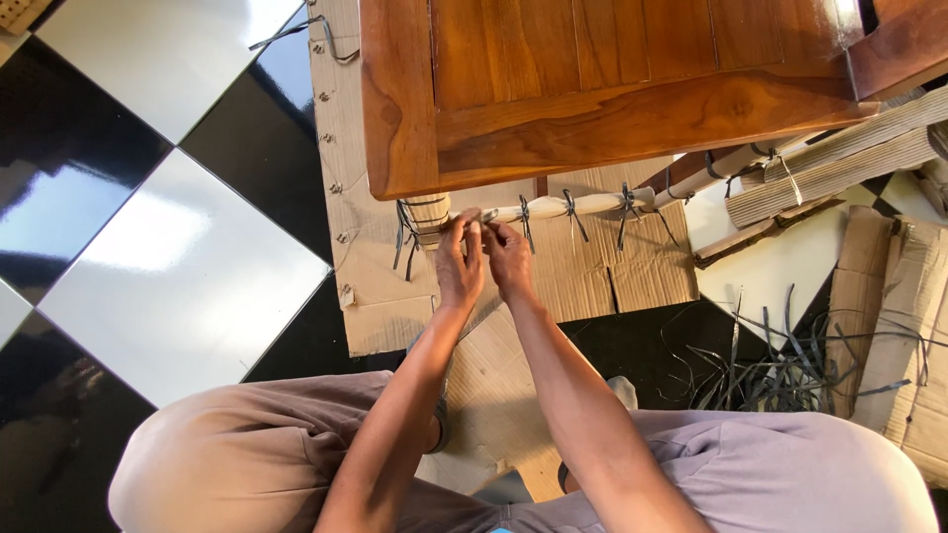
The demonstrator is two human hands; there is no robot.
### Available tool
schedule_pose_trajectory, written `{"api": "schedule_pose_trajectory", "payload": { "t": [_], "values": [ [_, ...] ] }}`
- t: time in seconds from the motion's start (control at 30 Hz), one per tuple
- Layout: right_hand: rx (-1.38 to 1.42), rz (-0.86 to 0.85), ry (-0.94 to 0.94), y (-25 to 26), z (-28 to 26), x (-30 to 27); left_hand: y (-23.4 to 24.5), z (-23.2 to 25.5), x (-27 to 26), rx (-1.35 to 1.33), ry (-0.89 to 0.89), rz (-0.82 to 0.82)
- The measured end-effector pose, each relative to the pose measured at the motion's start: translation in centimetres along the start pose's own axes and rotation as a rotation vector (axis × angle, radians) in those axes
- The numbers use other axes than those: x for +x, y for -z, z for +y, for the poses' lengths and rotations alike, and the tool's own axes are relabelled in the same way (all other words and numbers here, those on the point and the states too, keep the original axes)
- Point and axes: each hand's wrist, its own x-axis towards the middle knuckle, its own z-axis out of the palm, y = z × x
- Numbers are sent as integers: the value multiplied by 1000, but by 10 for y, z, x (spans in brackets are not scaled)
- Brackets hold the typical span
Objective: Wrapping wooden chair legs with protective cardboard and securing them with plastic ties
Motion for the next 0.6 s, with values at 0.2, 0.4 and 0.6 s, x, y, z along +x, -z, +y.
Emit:
{"api": "schedule_pose_trajectory", "payload": {
  "t": [0.2,0.4,0.6],
  "values": [
    [78,-29,45,-2,17,9,10,-35,3,113,-70,-327],
    [-313,94,383,1,-20,-3,2,-59,10,489,-110,-339],
    [-244,141,262,-3,-39,-21,-1,-72,9,494,-137,-284]
  ]
}}
